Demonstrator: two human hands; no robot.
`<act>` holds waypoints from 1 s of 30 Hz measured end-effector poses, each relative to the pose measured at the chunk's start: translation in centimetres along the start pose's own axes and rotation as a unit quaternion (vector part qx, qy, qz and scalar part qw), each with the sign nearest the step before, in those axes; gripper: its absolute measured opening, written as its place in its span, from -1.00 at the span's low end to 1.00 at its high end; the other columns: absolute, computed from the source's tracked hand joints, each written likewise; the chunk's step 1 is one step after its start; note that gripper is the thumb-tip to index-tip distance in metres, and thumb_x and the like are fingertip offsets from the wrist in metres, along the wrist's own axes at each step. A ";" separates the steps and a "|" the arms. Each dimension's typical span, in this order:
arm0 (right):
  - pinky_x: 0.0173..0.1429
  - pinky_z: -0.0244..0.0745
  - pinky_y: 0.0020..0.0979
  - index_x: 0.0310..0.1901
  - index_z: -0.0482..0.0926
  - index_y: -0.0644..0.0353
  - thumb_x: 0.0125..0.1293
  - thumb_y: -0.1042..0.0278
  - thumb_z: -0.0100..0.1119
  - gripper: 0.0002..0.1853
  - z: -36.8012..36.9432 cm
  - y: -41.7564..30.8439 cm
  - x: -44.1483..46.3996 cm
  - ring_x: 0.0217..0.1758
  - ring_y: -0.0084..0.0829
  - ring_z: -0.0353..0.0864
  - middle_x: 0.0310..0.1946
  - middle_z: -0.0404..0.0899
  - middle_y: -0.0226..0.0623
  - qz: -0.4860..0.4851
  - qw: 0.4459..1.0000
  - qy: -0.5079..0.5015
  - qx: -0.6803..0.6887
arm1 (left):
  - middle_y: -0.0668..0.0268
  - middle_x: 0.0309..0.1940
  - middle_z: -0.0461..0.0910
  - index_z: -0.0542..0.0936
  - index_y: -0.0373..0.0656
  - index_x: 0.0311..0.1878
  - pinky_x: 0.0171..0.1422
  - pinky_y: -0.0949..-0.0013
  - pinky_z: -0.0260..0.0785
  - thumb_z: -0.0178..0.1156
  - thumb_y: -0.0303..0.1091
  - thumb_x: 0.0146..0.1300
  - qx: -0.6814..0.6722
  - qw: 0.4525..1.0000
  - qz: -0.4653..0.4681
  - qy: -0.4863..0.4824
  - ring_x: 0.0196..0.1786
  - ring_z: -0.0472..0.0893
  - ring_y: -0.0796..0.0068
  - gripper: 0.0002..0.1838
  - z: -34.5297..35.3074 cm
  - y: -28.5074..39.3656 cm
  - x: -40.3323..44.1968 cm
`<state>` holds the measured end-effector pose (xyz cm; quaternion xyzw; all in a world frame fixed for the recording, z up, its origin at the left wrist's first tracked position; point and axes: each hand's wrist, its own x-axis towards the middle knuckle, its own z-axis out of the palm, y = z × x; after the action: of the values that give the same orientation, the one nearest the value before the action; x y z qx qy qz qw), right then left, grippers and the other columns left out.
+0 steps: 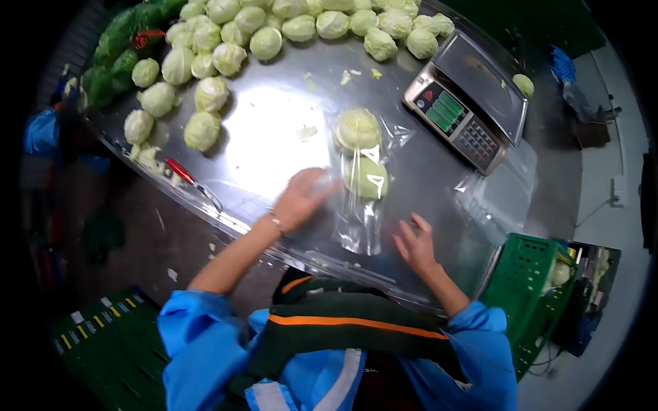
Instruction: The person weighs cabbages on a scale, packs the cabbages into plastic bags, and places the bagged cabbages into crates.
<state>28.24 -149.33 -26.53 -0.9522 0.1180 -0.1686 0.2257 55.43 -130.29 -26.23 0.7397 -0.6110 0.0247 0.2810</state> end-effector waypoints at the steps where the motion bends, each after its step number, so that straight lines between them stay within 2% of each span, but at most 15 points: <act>1: 0.11 0.37 -0.22 -0.04 0.55 0.12 0.06 0.52 0.23 -0.64 1.9 -0.1 2.4 0.01 -0.10 0.42 -0.03 0.43 -0.20 -0.071 0.997 0.030 0.003 | 0.21 0.02 0.46 0.61 -0.06 -0.12 0.18 0.22 0.26 0.17 -0.44 0.08 -0.013 0.998 0.057 0.031 0.06 0.43 0.18 -0.75 0.7 0.4 0.9; 2: 0.10 0.38 -0.22 -0.08 0.56 0.12 0.05 0.52 0.24 -0.67 2.5 -0.4 4.2 -0.02 -0.12 0.43 -0.07 0.45 -0.24 -0.100 0.994 0.018 0.030 | 0.23 -0.05 0.50 0.60 -0.07 -0.14 0.17 0.22 0.27 0.17 -0.47 0.09 -0.032 0.991 0.117 0.058 0.02 0.44 0.19 -0.77 1.1 0.8 1.6; 5: 0.02 0.40 -0.23 -0.19 0.59 0.14 0.03 0.56 0.22 -0.75 1.0 -0.2 6.0 -0.13 -0.19 0.48 -0.24 0.52 -0.33 -0.135 0.985 -0.039 0.100 | 0.23 -0.14 0.53 0.58 -0.14 -0.21 0.17 0.24 0.27 0.16 -0.47 0.11 -0.137 0.989 0.031 0.054 0.01 0.44 0.23 -0.84 2.1 1.6 2.1; 8: -0.01 0.42 -0.27 -0.24 0.57 0.22 0.09 0.58 0.16 -0.83 -1.5 -0.1 6.5 -0.18 -0.22 0.51 -0.27 0.53 -0.24 -0.002 0.989 0.137 0.057 | 0.26 -0.24 0.56 0.57 -0.20 -0.19 0.05 0.28 0.30 0.17 -0.46 0.17 -0.270 0.929 -0.210 0.144 -0.07 0.48 0.29 -0.86 1.9 1.6 2.4; 11: -0.13 0.46 -0.41 -0.26 0.54 0.30 0.21 0.57 0.07 -0.91 -4.5 -1.6 9.6 -0.22 -0.34 0.53 -0.26 0.54 -0.18 0.097 0.950 0.277 0.105 | 0.26 -0.26 0.57 0.54 -0.27 -0.21 -0.03 0.46 0.29 0.00 -0.42 0.36 -0.397 0.824 -0.338 0.221 -0.16 0.46 0.50 -0.84 -4.0 3.1 8.9; 12: -0.18 0.46 -0.45 -0.27 0.53 0.32 0.25 0.54 0.03 -0.91 -5.9 -2.6 11.1 -0.25 -0.39 0.53 -0.25 0.54 -0.18 0.086 0.937 0.325 0.092 | 0.25 -0.28 0.56 0.51 -0.28 -0.21 -0.03 0.46 0.29 -0.07 -0.45 0.38 -0.474 0.777 -0.305 0.281 -0.18 0.46 0.48 -0.83 -5.2 3.7 10.8; 16: -0.34 0.41 -0.51 -0.30 0.51 0.31 0.29 0.47 -0.06 -0.86 -9.5 -5.0 12.5 -0.33 -0.49 0.50 -0.25 0.54 -0.23 0.123 0.818 0.453 0.334 | 0.28 -0.34 0.52 0.46 -0.29 -0.25 -0.07 0.46 0.29 -0.12 -0.44 0.41 -0.349 0.851 -0.012 0.392 -0.19 0.45 0.53 -0.82 -9.2 5.3 12.4; 19: -0.43 0.34 -0.56 -0.21 0.49 0.30 0.29 0.45 -0.11 -0.82 -11.4 -6.6 10.0 -0.36 -0.52 0.48 -0.25 0.53 -0.19 0.261 0.828 0.371 0.331 | 0.29 -0.42 0.49 0.45 -0.27 -0.30 -0.17 0.49 0.28 -0.11 -0.39 0.41 -0.415 0.839 -0.158 0.315 -0.33 0.43 0.51 -0.79 -11.0 8.0 10.3; 21: -0.37 0.36 -0.55 -0.21 0.48 0.31 0.29 0.44 -0.11 -0.83 -10.9 -7.4 8.8 -0.39 -0.50 0.47 -0.26 0.53 -0.16 0.148 0.814 0.427 0.364 | 0.31 -0.47 0.45 0.44 -0.28 -0.33 -0.25 0.53 0.24 -0.07 -0.34 0.40 -0.308 0.862 0.017 0.402 -0.39 0.39 0.55 -0.77 -11.8 9.2 8.9; 22: -0.35 0.37 -0.54 -0.21 0.47 0.31 0.29 0.44 -0.11 -0.83 -10.5 -8.4 7.7 -0.40 -0.49 0.46 -0.27 0.52 -0.14 0.113 0.805 0.445 0.375 | 0.31 -0.48 0.45 0.42 -0.26 -0.35 -0.28 0.53 0.23 -0.07 -0.36 0.40 -0.282 0.859 0.024 0.427 -0.39 0.38 0.55 -0.78 -12.0 9.6 8.6; 23: -0.22 0.39 -0.47 -0.25 0.43 0.33 0.28 0.47 -0.16 -0.84 -10.3 -9.2 8.6 -0.38 -0.45 0.44 -0.31 0.50 -0.12 0.216 0.784 0.465 0.351 | 0.31 -0.48 0.45 0.42 -0.25 -0.36 -0.28 0.51 0.23 -0.08 -0.37 0.40 -0.319 0.855 -0.078 0.400 -0.40 0.38 0.53 -0.78 -12.1 10.4 8.6; 24: -0.19 0.39 -0.45 -0.26 0.42 0.32 0.29 0.46 -0.17 -0.85 -10.2 -10.3 6.8 -0.35 -0.44 0.45 -0.31 0.49 -0.13 0.199 0.784 0.456 0.370 | 0.31 -0.49 0.44 0.42 -0.23 -0.36 -0.29 0.49 0.24 -0.09 -0.37 0.40 -0.352 0.841 -0.177 0.371 -0.41 0.38 0.51 -0.79 -12.5 11.3 8.5; 26: -0.13 0.38 -0.42 -0.28 0.40 0.31 0.30 0.46 -0.18 -0.85 -9.4 -9.8 6.8 -0.31 -0.42 0.45 -0.33 0.48 -0.15 0.104 0.780 0.457 0.416 | 0.29 -0.54 0.44 0.42 -0.25 -0.36 -0.32 0.51 0.24 -0.05 -0.40 0.37 -0.196 0.900 0.010 0.389 -0.46 0.39 0.49 -0.82 -12.6 11.2 6.4; 28: -0.13 0.37 -0.44 -0.29 0.40 0.27 0.32 0.42 -0.17 -0.86 -9.0 -9.2 8.2 -0.30 -0.45 0.44 -0.35 0.47 -0.21 0.138 0.752 0.463 0.448 | 0.28 -0.56 0.44 0.43 -0.25 -0.35 -0.36 0.52 0.25 -0.02 -0.42 0.35 -0.088 0.922 0.040 0.375 -0.50 0.41 0.49 -0.84 -12.7 10.2 5.8; 30: -0.13 0.36 -0.45 -0.30 0.39 0.23 0.35 0.38 -0.16 -0.85 -8.3 -9.5 8.3 -0.29 -0.48 0.44 -0.36 0.47 -0.28 0.183 0.723 0.464 0.479 | 0.29 -0.56 0.45 0.43 -0.24 -0.37 -0.40 0.50 0.27 -0.01 -0.44 0.34 -0.256 0.883 -0.176 0.353 -0.53 0.42 0.50 -0.85 -11.4 10.8 5.7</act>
<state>34.14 -146.75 -12.88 -0.4801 0.2834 -0.5788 0.5951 50.47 -131.33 -10.25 0.6802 -0.3159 0.0770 0.6570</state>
